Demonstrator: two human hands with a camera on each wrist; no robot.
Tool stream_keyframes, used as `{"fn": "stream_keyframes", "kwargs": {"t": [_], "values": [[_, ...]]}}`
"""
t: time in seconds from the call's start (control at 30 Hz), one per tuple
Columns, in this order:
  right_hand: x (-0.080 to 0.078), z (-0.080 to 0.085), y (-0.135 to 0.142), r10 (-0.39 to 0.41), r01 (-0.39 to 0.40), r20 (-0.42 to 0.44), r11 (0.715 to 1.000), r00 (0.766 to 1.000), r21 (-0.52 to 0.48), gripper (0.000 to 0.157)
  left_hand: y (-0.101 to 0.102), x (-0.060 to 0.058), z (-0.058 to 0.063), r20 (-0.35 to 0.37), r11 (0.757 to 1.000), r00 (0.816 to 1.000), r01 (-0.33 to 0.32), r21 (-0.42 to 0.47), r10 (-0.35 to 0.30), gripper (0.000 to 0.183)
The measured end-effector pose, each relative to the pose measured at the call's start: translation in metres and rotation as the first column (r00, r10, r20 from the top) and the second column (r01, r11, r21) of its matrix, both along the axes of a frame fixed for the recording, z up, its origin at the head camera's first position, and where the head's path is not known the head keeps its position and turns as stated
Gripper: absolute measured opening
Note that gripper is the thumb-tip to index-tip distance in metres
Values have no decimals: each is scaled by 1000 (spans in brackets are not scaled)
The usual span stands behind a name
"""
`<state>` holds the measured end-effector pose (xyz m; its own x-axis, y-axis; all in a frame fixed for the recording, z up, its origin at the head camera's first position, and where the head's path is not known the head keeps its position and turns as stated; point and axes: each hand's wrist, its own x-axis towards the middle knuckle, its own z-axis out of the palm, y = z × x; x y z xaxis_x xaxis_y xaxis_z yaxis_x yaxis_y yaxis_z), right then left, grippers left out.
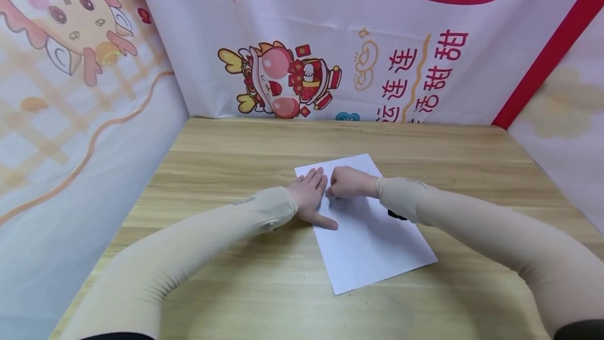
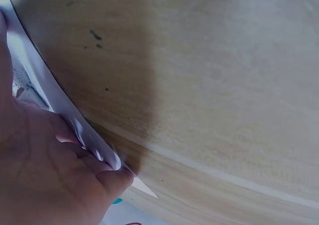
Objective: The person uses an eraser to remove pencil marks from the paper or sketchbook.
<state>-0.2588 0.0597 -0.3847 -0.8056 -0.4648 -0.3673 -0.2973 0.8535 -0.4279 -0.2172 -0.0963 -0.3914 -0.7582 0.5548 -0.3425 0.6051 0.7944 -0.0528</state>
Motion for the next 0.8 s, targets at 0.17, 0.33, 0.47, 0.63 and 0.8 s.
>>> {"fn": "stream_keyframes", "kwargs": {"t": [0.17, 0.33, 0.47, 0.63, 0.8], "values": [[15, -1, 3, 2, -1, 28, 1000, 1000, -30, 18, -1, 0, 2, 9, 1000, 1000, -7, 14, 7, 125], [34, -2, 10, 68, -66, 39, 997, 997, -48, 25, -3, 0, 1, 21, 999, 1000, -4, 38, 3, 124], [37, -3, 15, 71, -68, 43, 995, 997, -71, 25, -6, -3, 0, 48, 998, 999, 18, 54, -21, 123], [38, 0, 23, 68, -64, 52, 995, 996, -73, 24, -10, -13, 2, 88, 995, 995, 36, 90, -44, 118], [41, -1, 27, 71, -65, 55, 991, 996, -113, 22, -16, -17, -1, 86, 996, 996, 2, 89, -9, 116]]}}
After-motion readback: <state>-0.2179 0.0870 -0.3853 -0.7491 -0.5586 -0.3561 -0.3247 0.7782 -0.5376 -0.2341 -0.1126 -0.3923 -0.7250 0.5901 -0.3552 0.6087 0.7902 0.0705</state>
